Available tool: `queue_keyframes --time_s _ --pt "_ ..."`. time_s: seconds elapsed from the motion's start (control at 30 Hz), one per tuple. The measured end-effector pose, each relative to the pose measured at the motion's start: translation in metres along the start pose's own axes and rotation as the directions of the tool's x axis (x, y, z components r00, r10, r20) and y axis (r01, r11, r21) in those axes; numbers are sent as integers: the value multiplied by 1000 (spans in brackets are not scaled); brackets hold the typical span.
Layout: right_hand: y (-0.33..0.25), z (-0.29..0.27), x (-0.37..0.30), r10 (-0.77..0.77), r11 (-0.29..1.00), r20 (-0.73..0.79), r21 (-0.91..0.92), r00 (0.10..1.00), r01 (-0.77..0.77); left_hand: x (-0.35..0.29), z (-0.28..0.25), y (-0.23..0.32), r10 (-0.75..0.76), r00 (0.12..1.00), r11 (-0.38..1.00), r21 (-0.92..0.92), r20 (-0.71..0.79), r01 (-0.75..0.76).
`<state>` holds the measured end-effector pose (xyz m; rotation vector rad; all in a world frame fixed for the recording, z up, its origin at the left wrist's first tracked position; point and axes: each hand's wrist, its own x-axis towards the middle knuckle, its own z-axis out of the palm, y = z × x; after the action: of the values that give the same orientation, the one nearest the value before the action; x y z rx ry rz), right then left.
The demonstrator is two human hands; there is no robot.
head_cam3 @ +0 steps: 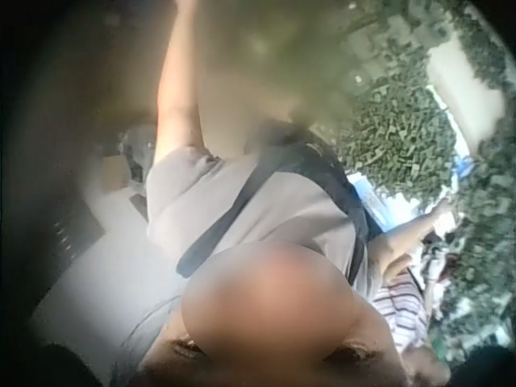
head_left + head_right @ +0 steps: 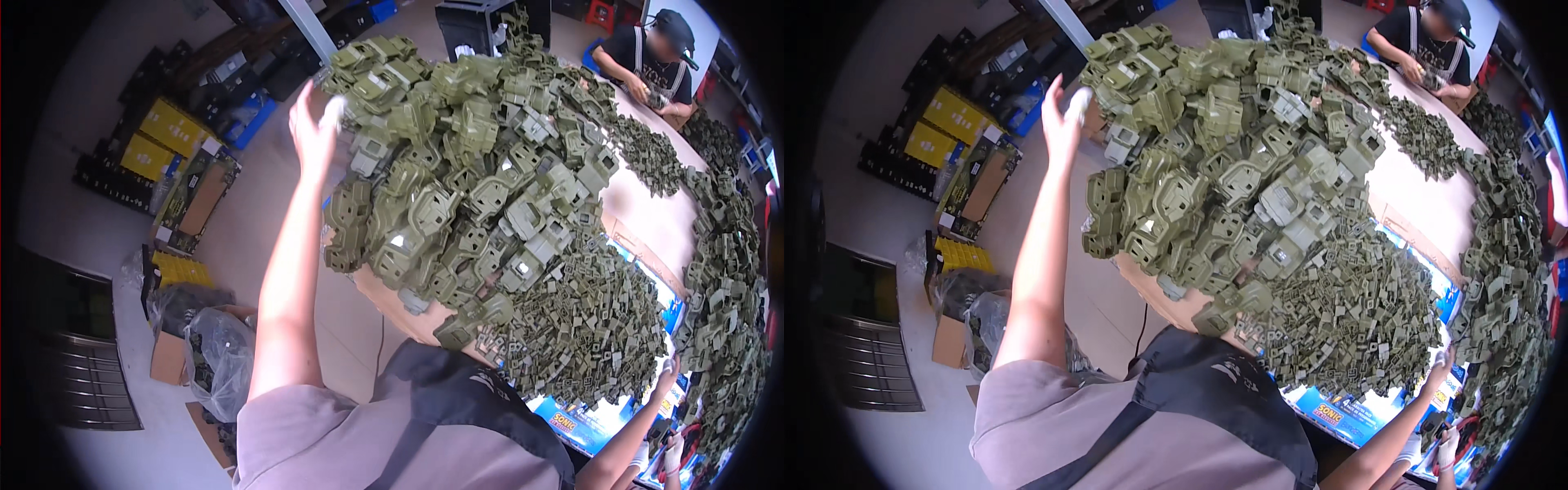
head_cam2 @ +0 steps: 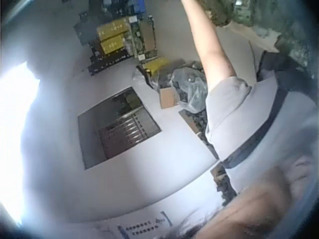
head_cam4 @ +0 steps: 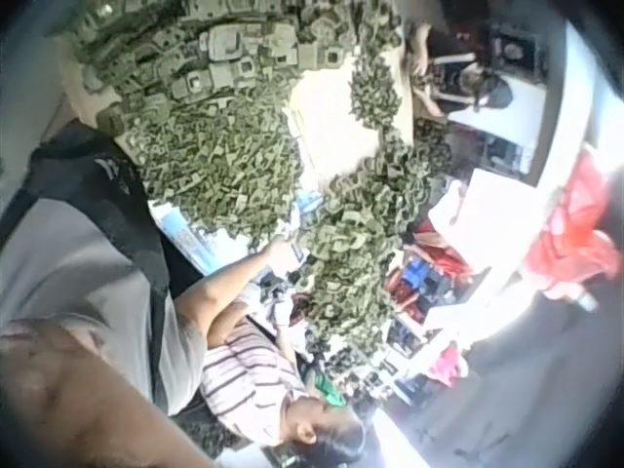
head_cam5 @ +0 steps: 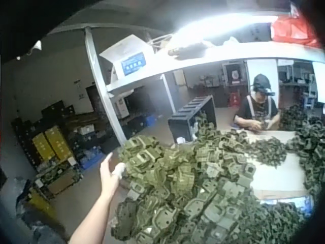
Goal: The person assembles small green plastic components by hand at a workbench. They pick up individual parts, snap them together, and place the finished assemblies into a pile. The process is repetitive, involving the manual joining of two distinct plastic pieces.
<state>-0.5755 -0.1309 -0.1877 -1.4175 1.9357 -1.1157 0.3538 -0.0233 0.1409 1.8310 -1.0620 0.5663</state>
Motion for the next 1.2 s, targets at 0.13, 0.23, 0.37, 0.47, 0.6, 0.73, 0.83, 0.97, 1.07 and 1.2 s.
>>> queue_keyframes --time_s 0.13,0.23,0.37,0.47,0.6,0.73,0.83,0.97,1.07,1.2 --pt "-137 58 -94 -108 985 292 -101 950 143 91 55 2 -4 981 932 357 192 -66" --pt "-210 78 -155 -279 916 316 -194 907 350 118 73 -5 -64 931 886 450 359 -112" --pt "-244 68 -204 -236 915 191 -287 953 284 110 63 6 226 953 914 295 202 -279" --pt "-271 84 -227 -177 980 251 -44 952 194 96 37 15 164 982 966 -185 -92 -179" --pt "-349 130 -248 -215 960 411 258 886 113 6 22 105 -62 698 -145 -698 714 701" --pt "-442 186 -271 -456 483 489 837 744 -255 -149 5 167 36 128 -452 -98 991 886" --pt "-405 209 -296 -188 622 587 692 787 -367 -255 -5 184 121 -80 -198 103 989 975" --pt "-371 192 -325 -166 939 478 344 862 -10 -293 -4 175 249 279 367 -357 928 859" --pt "-370 176 -331 -89 934 759 288 646 -210 -300 -5 175 329 60 593 -256 942 763" --pt "-361 140 -295 -144 731 889 392 434 -559 -289 -8 135 538 -83 193 -26 839 981"
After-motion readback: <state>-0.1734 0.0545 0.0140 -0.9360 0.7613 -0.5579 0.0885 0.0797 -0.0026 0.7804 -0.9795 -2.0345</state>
